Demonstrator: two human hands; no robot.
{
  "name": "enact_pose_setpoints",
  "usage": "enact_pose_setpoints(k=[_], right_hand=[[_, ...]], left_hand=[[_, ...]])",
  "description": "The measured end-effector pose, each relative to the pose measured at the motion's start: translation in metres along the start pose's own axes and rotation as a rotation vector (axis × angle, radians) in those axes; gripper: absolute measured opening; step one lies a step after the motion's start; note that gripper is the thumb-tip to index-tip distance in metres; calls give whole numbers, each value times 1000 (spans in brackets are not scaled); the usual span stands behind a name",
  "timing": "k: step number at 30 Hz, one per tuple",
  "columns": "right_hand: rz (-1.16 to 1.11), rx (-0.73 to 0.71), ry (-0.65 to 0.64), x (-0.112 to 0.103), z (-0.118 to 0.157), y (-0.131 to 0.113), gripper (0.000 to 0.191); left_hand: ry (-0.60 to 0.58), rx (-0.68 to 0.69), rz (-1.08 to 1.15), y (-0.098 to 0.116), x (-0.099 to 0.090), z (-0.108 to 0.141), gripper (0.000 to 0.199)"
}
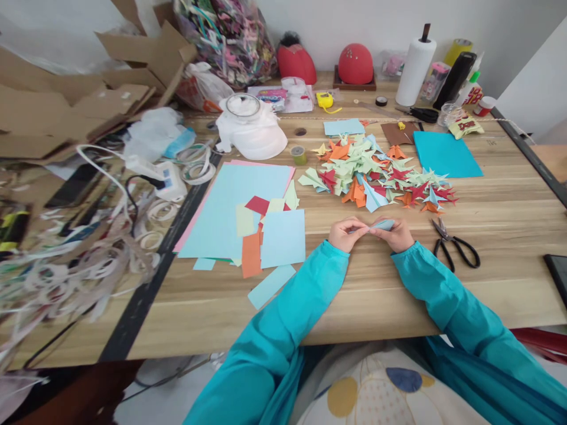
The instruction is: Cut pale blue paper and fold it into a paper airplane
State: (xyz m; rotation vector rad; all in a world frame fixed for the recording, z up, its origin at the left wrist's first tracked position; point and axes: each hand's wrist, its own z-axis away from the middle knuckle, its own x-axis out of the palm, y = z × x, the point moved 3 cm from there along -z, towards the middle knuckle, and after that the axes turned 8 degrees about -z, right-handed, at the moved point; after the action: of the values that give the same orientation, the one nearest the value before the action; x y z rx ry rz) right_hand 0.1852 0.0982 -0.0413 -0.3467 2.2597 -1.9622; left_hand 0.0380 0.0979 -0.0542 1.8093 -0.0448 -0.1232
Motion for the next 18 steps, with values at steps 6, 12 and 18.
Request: enact_pose_setpoints(k=[6, 12, 18], right_hand=[[-6, 26, -8, 1, 1, -1, 18], [-50, 81, -5, -1, 1, 3, 20], [-75, 87, 50, -5, 1, 7, 22]], left_hand=[[-35, -14, 21, -1, -2, -2, 15], [-45, -44, 36, -4, -2, -2, 18], [-42, -49, 37, -3, -2, -2, 17]])
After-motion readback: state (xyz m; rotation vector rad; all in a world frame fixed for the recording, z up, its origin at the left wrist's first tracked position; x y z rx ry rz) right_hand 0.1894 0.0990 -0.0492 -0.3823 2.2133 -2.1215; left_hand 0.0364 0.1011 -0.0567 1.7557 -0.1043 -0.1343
